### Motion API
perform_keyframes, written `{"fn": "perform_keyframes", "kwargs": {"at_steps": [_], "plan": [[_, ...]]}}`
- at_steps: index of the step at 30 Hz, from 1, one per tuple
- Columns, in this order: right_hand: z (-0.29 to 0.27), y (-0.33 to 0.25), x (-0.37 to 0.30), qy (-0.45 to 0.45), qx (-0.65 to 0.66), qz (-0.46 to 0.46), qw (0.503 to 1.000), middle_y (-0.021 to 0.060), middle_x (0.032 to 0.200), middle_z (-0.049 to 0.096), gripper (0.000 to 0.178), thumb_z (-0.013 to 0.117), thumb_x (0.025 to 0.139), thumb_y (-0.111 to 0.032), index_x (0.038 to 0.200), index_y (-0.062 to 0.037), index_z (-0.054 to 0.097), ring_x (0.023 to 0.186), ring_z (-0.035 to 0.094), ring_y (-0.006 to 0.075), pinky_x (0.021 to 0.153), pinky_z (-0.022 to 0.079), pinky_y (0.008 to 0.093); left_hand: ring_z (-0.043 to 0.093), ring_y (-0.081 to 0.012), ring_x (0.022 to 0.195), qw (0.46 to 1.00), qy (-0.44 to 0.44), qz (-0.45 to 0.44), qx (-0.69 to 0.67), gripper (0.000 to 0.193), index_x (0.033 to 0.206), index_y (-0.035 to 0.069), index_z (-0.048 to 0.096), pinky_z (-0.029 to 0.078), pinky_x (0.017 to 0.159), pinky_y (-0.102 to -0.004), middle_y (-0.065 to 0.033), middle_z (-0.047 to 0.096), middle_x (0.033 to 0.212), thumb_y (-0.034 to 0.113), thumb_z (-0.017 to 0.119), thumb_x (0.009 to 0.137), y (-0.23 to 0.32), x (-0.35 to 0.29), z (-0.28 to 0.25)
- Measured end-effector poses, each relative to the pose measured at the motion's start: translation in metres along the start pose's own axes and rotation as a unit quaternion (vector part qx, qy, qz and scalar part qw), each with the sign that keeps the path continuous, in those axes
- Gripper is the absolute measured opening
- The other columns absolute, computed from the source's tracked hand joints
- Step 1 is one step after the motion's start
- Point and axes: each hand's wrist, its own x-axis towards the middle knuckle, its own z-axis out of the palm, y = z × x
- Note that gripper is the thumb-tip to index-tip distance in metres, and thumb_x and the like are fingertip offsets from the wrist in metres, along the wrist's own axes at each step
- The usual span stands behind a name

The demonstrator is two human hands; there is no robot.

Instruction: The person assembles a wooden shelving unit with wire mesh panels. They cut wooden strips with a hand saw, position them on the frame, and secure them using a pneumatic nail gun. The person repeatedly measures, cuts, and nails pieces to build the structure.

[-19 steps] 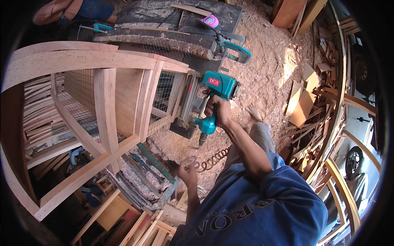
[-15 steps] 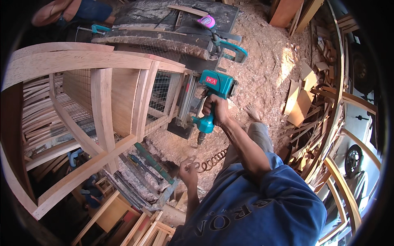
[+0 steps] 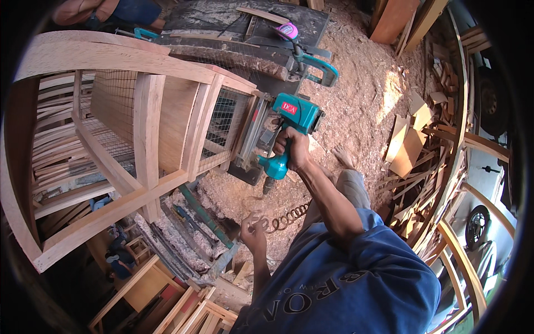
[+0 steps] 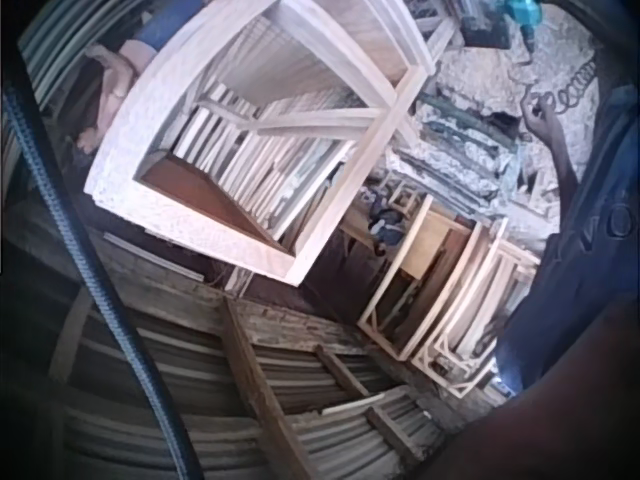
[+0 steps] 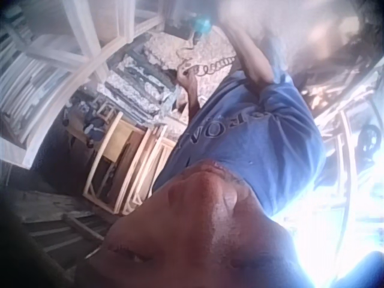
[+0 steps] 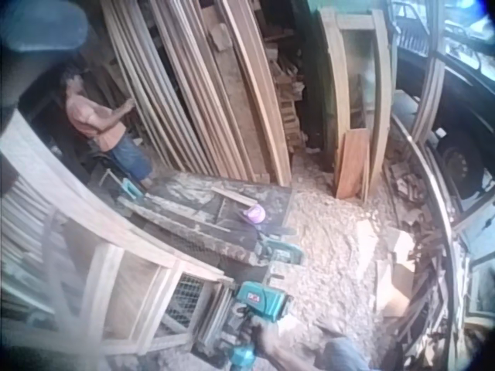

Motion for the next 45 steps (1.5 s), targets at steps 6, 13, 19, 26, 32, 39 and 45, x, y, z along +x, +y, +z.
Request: {"fn": "perform_keyframes", "kwargs": {"at_steps": [6,13,19,26,32,39,45], "plan": [[0.004,-0.003,0.0,0.005,0.007,0.005,1.0,0.0033,0.062,0.038,0.007,0.05,0.078,-0.005,0.072,-0.0052,0.046,0.05,0.04,0.0166,0.048,0.035,0.0307,0.071,-0.0218,0.086,1.0,0.006,0.005,-0.018,0.033,0.118,-0.004,0.063,0.061,0.07,-0.0292,-0.0134,0.067,0.101,-0.008,0.06,0.086,0.008,-0.001,-0.001],[0.005,-0.005,-0.004,-0.01,0.006,0.017,1.0,0.001,0.061,0.035,0.008,0.05,0.08,-0.008,0.072,-0.0059,0.048,0.049,0.039,0.0149,0.048,0.034,0.0295,0.072,-0.0225,0.084,0.999,0.002,0.031,0.012,0.034,0.119,-0.004,0.062,0.059,0.07,-0.0276,-0.0146,0.068,0.099,-0.01,0.057,0.086,-0.001,-0.002,-0.003],[0.001,-0.005,-0.005,-0.063,0.021,0.029,0.997,-0.0021,0.062,0.034,0.04,0.05,0.082,-0.009,0.121,-0.0014,0.054,0.05,0.037,0.0116,0.049,0.033,0.0278,0.071,-0.0255,0.086,1.0,-0.008,0.02,0.005,0.035,0.12,-0.005,0.057,0.062,0.069,-0.0301,-0.0146,0.062,0.105,-0.013,0.054,0.087,-0.003,-0.005,-0.004],[-0.018,-0.005,-0.004,-0.132,0.095,0.054,0.985,-0.0028,0.061,0.036,0.046,0.051,0.081,-0.011,0.126,-0.0015,0.053,0.048,0.036,0.0114,0.049,0.034,0.0278,0.074,-0.0233,0.088,0.998,0.016,0.045,0.04,0.03,0.116,-0.004,0.059,0.055,0.071,-0.0256,-0.0154,0.068,0.106,-0.011,0.054,0.087,-0.004,-0.006,-0.004],[-0.041,-0.018,-0.012,-0.212,0.082,0.035,0.973,-0.0006,0.055,0.037,0.048,0.049,0.079,-0.01,0.126,-0.0015,0.053,0.042,0.035,0.013,0.044,0.035,0.0297,0.072,-0.0215,0.093,0.997,-0.017,0.054,0.051,0.032,0.118,-0.002,0.057,0.056,0.07,-0.0264,-0.0146,0.069,0.105,-0.011,0.052,0.088,0.005,-0.022,0.013],[-0.056,-0.036,-0.024,-0.26,0.083,0.029,0.962,0.0003,0.051,0.036,0.05,0.051,0.076,-0.01,0.124,-0.001,0.056,0.038,0.033,0.0128,0.039,0.033,0.0304,0.07,-0.0206,0.088,0.988,-0.079,0.121,0.045,0.029,0.116,-0.002,0.06,0.054,0.072,-0.0296,-0.0133,0.069,0.095,-0.005,0.054,0.087,0.008,-0.029,0.027],[-0.068,-0.046,-0.024,-0.395,0.152,0.069,0.904,0.0034,0.05,0.038,0.055,0.053,0.069,-0.007,0.123,0.0035,0.058,0.038,0.038,0.0166,0.041,0.037,0.0343,0.063,-0.0179,0.069,0.963,-0.091,0.207,0.145,0.027,0.106,-0.001,0.064,0.046,0.06,-0.0297,-0.0128,0.067,0.085,-0.005,0.051,0.083,0.018,-0.04,0.038]]}}
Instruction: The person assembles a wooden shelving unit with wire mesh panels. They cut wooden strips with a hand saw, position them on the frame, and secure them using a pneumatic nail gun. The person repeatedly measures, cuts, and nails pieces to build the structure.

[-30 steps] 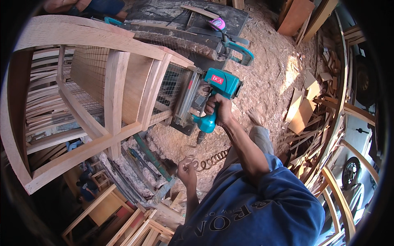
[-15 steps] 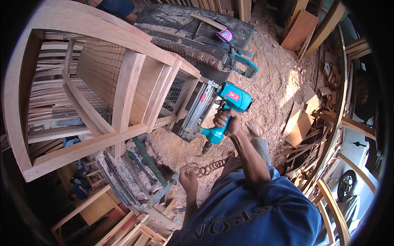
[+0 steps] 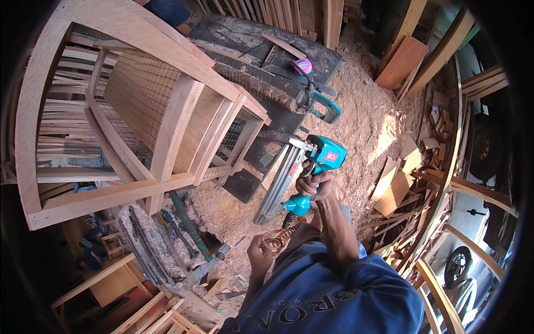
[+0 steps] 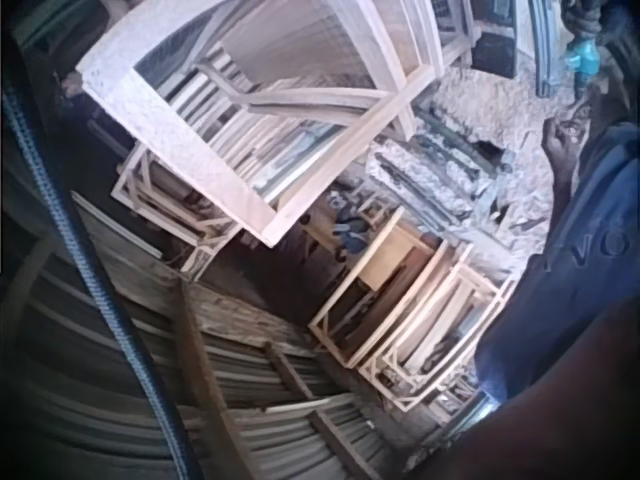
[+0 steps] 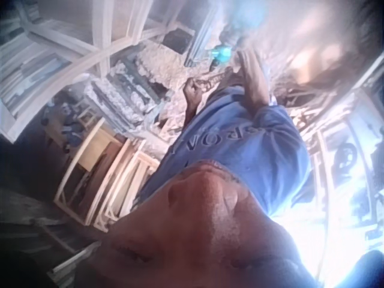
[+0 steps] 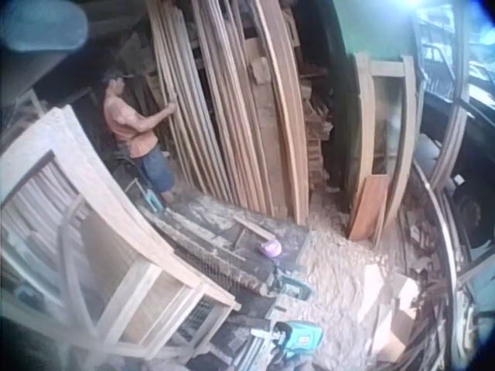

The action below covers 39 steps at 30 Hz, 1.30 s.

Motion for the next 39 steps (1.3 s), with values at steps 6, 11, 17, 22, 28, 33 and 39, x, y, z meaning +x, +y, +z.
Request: {"fn": "perform_keyframes", "kwargs": {"at_steps": [6,11,17,22,28,33,39], "plan": [[0.013,-0.005,0.003,0.062,-0.048,0.009,0.997,0.0038,0.052,0.039,0.055,0.053,0.07,-0.008,0.123,0.0042,0.056,0.039,0.038,0.016,0.042,0.035,0.0339,0.064,-0.0218,0.065,0.999,-0.002,-0.039,-0.035,0.015,0.092,-0.003,0.062,0.047,0.058,-0.0328,-0.0145,0.07,0.089,-0.005,0.05,0.083,0.005,-0.008,0.009],[0.063,-0.003,0.007,0.357,-0.309,-0.033,0.881,0.0024,0.056,0.047,0.026,0.056,0.078,-0.01,0.099,0.002,0.063,0.044,0.044,0.014,0.044,0.037,0.0307,0.071,-0.0222,0.079,0.992,0.003,-0.093,-0.085,0.021,0.101,-0.003,0.065,0.053,0.068,-0.0317,-0.0149,0.072,0.096,-0.005,0.05,0.087,-0.01,-0.004,0.018],[0.123,-0.057,-0.087,0.366,-0.804,0.009,0.469,0.0086,0.077,0.064,0.023,0.064,0.084,-0.02,0.095,0.0006,0.066,0.063,0.056,0.0166,0.056,0.044,0.0343,0.067,-0.0256,0.11,0.915,-0.334,-0.185,-0.128,0.04,0.124,-0.002,0.06,0.052,0.095,-0.0376,-0.0185,0.07,0.115,0.026,0.065,0.096,-0.005,0.004,0.062],[0.117,-0.127,-0.142,0.546,-0.769,-0.055,0.328,0.0088,0.061,0.056,0.024,0.062,0.074,-0.014,0.087,0.0062,0.063,0.052,0.052,0.0199,0.049,0.042,0.0402,0.069,-0.0282,0.106,0.937,-0.323,-0.106,-0.086,0.04,0.123,-0.001,0.061,0.054,0.091,-0.039,-0.0189,0.07,0.114,0.028,0.066,0.096,-0.021,0.006,0.077],[0.122,-0.088,-0.151,0.535,-0.522,-0.104,0.656,0.0048,0.059,0.048,0.004,0.058,0.082,-0.004,0.085,-0.0023,0.056,0.046,0.05,0.017,0.043,0.04,0.0313,0.067,-0.0345,0.109,0.956,-0.263,-0.13,-0.015,0.041,0.127,-0.001,0.059,0.051,0.097,-0.0416,-0.0221,0.068,0.116,0.02,0.067,0.093,-0.045,0.008,0.074],[0.077,-0.036,-0.07,0.33,-0.309,-0.069,0.889,-0.0022,0.06,0.031,0.045,0.053,0.083,-0.013,0.126,0.0029,0.052,0.047,0.035,0.0123,0.045,0.033,0.0285,0.061,-0.0289,0.119,0.961,-0.222,-0.08,-0.147,0.065,0.144,-0.003,0.042,0.046,0.104,-0.0409,-0.0181,0.061,0.129,0.017,0.069,0.089,-0.041,0.015,0.068],[0.041,0.034,0.03,0.347,-0.237,-0.063,0.905,-0.0011,0.061,0.033,0.035,0.049,0.081,-0.008,0.115,-0.0003,0.053,0.05,0.037,0.0143,0.049,0.034,0.0294,0.064,-0.0254,0.102,0.897,-0.059,-0.231,-0.372,0.051,0.131,-0.003,0.048,0.049,0.092,-0.0327,-0.0191,0.063,0.114,0.004,0.053,0.08,-0.051,0.026,0.004]]}}
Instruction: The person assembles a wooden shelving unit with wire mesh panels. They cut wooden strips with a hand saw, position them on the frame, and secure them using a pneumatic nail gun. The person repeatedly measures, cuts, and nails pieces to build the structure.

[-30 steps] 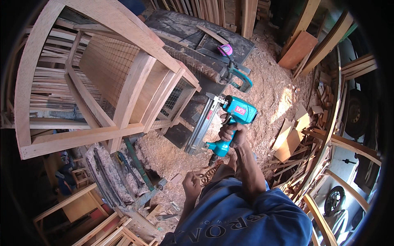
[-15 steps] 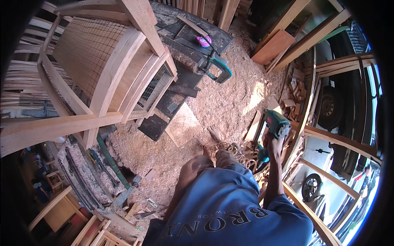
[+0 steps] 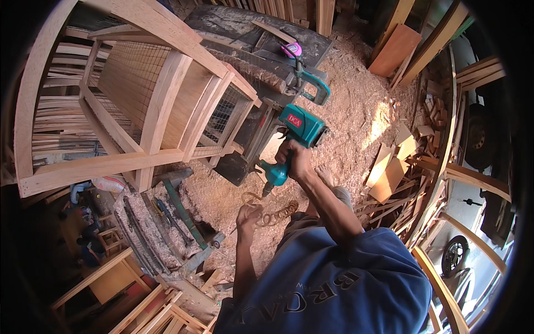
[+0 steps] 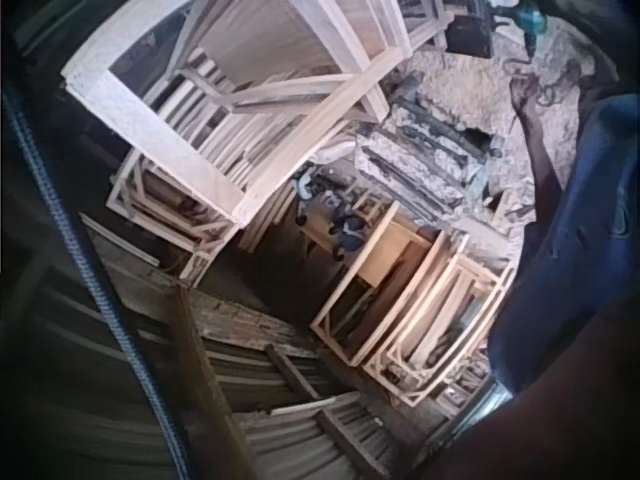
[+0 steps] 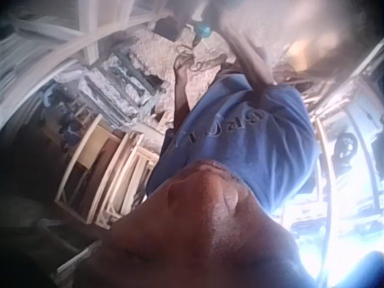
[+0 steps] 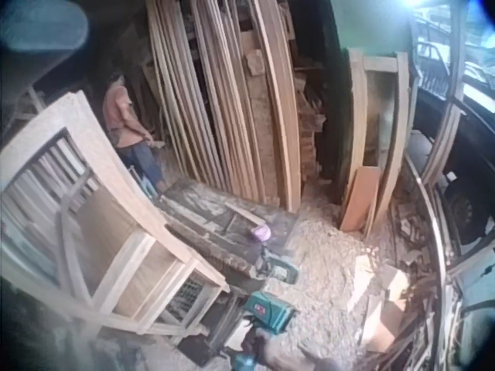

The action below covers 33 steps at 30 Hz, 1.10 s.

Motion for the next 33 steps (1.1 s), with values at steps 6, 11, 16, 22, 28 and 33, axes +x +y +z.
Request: {"fn": "perform_keyframes", "kwargs": {"at_steps": [6,11,16,22,28,33], "plan": [[-0.004,0.025,0.04,0.019,0.119,0.061,0.991,-0.0014,0.061,0.031,0.016,0.05,0.082,-0.009,0.071,-0.0128,0.039,0.05,0.035,0.0136,0.048,0.033,0.0298,0.065,-0.0217,0.094,0.988,0.104,0.081,0.077,0.042,0.124,-0.003,0.055,0.051,0.085,-0.0316,-0.0153,0.066,0.108,0.005,0.056,0.083,0.036,-0.016,-0.013],[-0.014,0.035,0.054,-0.011,0.169,0.068,0.983,0.0008,0.063,0.038,0.02,0.05,0.08,-0.008,0.099,-0.0039,0.054,0.051,0.04,0.0147,0.047,0.036,0.0296,0.065,-0.0206,0.093,0.977,0.179,0.071,0.087,0.039,0.123,-0.002,0.057,0.052,0.083,-0.0312,-0.0145,0.067,0.105,0.004,0.057,0.085,0.049,-0.021,0.004],[-0.003,0.034,0.051,-0.026,0.157,0.064,0.985,0.0013,0.062,0.039,0.032,0.05,0.08,-0.007,0.111,-0.0013,0.055,0.048,0.039,0.0149,0.045,0.035,0.0296,0.064,-0.0211,0.091,0.971,0.201,0.092,0.089,0.04,0.124,-0.001,0.057,0.052,0.085,-0.0316,-0.0143,0.066,0.104,0.003,0.057,0.084,0.05,-0.024,0.01],[0.017,0.022,0.041,-0.034,0.141,0.046,0.988,0.0025,0.062,0.039,0.033,0.049,0.079,-0.004,0.112,-0.0001,0.054,0.046,0.039,0.0157,0.044,0.034,0.0302,0.065,-0.0203,0.091,0.968,0.216,0.1,0.085,0.041,0.124,-0.001,0.057,0.051,0.083,-0.0305,-0.014,0.067,0.104,0.004,0.059,0.083,0.052,-0.026,0.001],[0.02,0.02,0.042,-0.019,0.151,0.065,0.986,0.0027,0.061,0.039,0.03,0.049,0.078,-0.003,0.108,0.0002,0.054,0.046,0.039,0.016,0.044,0.034,0.0303,0.065,-0.0204,0.09,0.967,0.185,0.131,0.116,0.04,0.124,0.0,0.057,0.052,0.083,-0.0311,-0.0142,0.067,0.105,0.004,0.057,0.084,0.057,-0.028,0.005],[0.017,0.021,0.042,-0.018,0.127,0.057,0.99,0.0016,0.061,0.038,0.02,0.05,0.079,-0.004,0.098,-0.0022,0.052,0.047,0.039,0.0157,0.045,0.034,0.0302,0.065,-0.0208,0.09,0.972,0.184,0.115,0.089,0.04,0.124,0.0,0.057,0.052,0.085,-0.0309,-0.0142,0.067,0.104,0.004,0.056,0.084,0.058,-0.029,0.009]]}}
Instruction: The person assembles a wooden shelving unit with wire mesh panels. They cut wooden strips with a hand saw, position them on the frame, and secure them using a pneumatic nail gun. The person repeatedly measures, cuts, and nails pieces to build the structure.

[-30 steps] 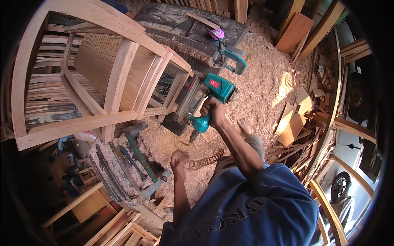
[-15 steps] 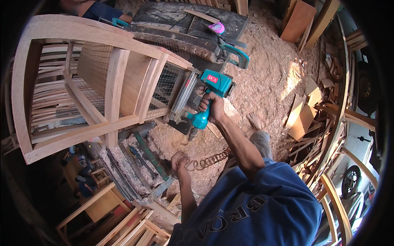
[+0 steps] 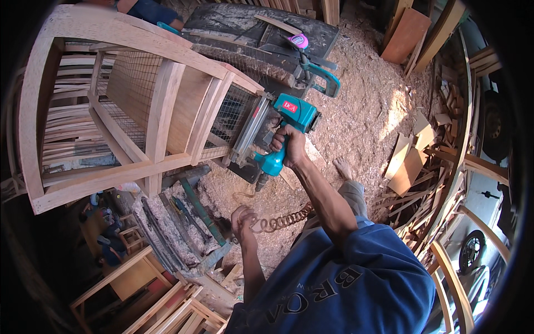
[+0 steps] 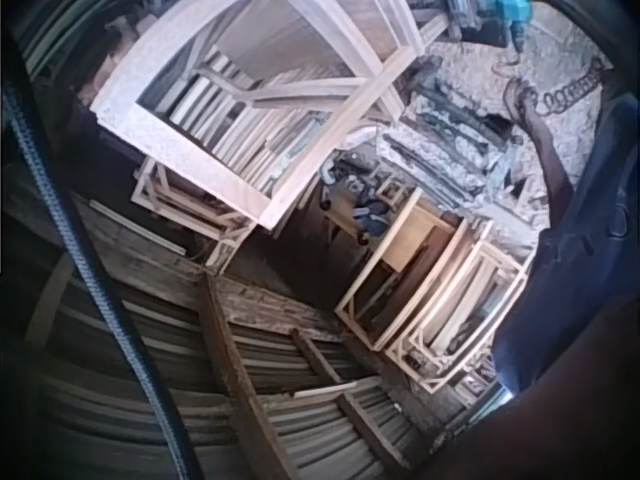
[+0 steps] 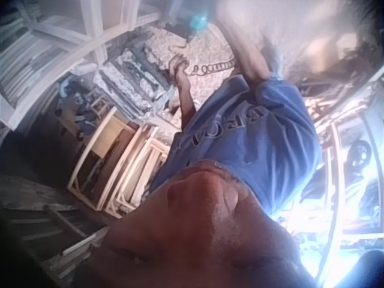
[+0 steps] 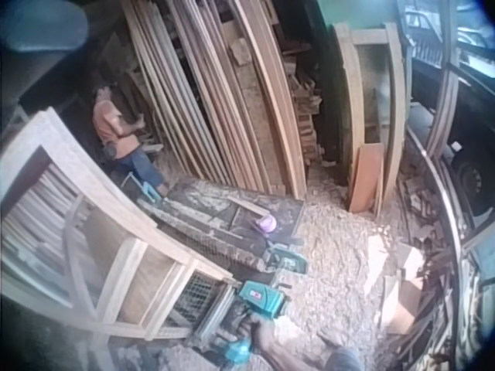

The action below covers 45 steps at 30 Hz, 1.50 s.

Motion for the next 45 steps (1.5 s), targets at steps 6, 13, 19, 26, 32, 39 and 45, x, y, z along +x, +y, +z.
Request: {"fn": "perform_keyframes", "kwargs": {"at_steps": [6,13,19,26,32,39,45], "plan": [[0.001,-0.003,-0.01,0.023,0.0,-0.002,1.0,-0.0007,0.062,0.035,0.005,0.05,0.08,-0.007,0.084,-0.0078,0.047,0.049,0.037,0.0144,0.048,0.034,0.0297,0.065,-0.0193,0.09,1.0,-0.011,0.002,0.023,0.04,0.124,-0.001,0.057,0.051,0.083,-0.0297,-0.0136,0.067,0.104,0.003,0.056,0.084,-0.003,0.0,-0.007],[-0.024,-0.01,-0.026,0.026,0.018,-0.016,0.999,-0.002,0.061,0.034,0.028,0.051,0.08,-0.008,0.108,-0.0025,0.055,0.048,0.036,0.0125,0.047,0.033,0.0287,0.065,-0.0175,0.087,0.999,-0.038,0.012,-0.024,0.036,0.123,-0.001,0.058,0.05,0.083,-0.0277,-0.0118,0.069,0.104,0.006,0.059,0.087,-0.028,-0.009,-0.009],[-0.021,-0.027,-0.061,-0.007,-0.073,-0.006,0.997,-0.0014,0.061,0.034,0.049,0.052,0.078,-0.008,0.126,0.0013,0.051,0.047,0.037,0.0126,0.047,0.035,0.0282,0.051,-0.0317,0.131,0.979,-0.055,-0.052,0.189,0.065,0.144,0.0,0.042,0.04,0.107,-0.0406,-0.0213,0.051,0.14,0.01,0.066,0.084,-0.011,-0.017,0.004],[-0.023,-0.045,-0.153,-0.003,-0.246,0.043,0.968,0.0008,0.059,0.037,0.053,0.053,0.075,-0.007,0.126,0.0055,0.05,0.048,0.04,0.0139,0.048,0.038,0.0302,0.041,-0.044,0.135,0.821,-0.247,0.272,0.437,0.105,0.155,-0.003,0.018,0.032,0.111,-0.0525,-0.0313,0.039,0.147,0.02,0.08,0.072,0.048,-0.031,0.055],[-0.028,-0.031,-0.17,0.05,-0.215,0.043,0.974,0.0044,0.058,0.044,0.048,0.049,0.076,-0.003,0.123,0.0068,0.052,0.044,0.042,0.016,0.041,0.036,0.0314,0.062,-0.0425,0.099,0.87,-0.142,0.27,0.388,0.09,0.143,0.0,0.036,0.05,0.082,-0.0508,-0.0246,0.06,0.111,0.019,0.084,0.069,0.029,-0.028,0.075],[-0.023,-0.039,-0.163,-0.031,-0.25,0.033,0.967,-0.0003,0.057,0.034,0.045,0.051,0.077,-0.006,0.121,0.0024,0.053,0.044,0.035,0.0136,0.044,0.033,0.0301,0.068,-0.0384,0.083,0.903,-0.019,0.168,0.396,0.063,0.112,0.01,0.051,0.053,0.07,-0.0481,-0.0159,0.067,0.092,0.033,0.089,0.068,0.015,-0.035,0.073],[-0.034,-0.052,-0.151,-0.026,-0.195,0.072,0.978,-0.0037,0.056,0.032,0.042,0.05,0.08,-0.009,0.121,-0.0009,0.055,0.043,0.032,0.0107,0.043,0.031,0.0272,0.07,-0.0351,0.085,0.926,-0.051,0.158,0.34,0.049,0.113,0.004,0.06,0.055,0.073,-0.0422,-0.0161,0.07,0.096,0.026,0.084,0.078,0.021,-0.067,0.024]]}}
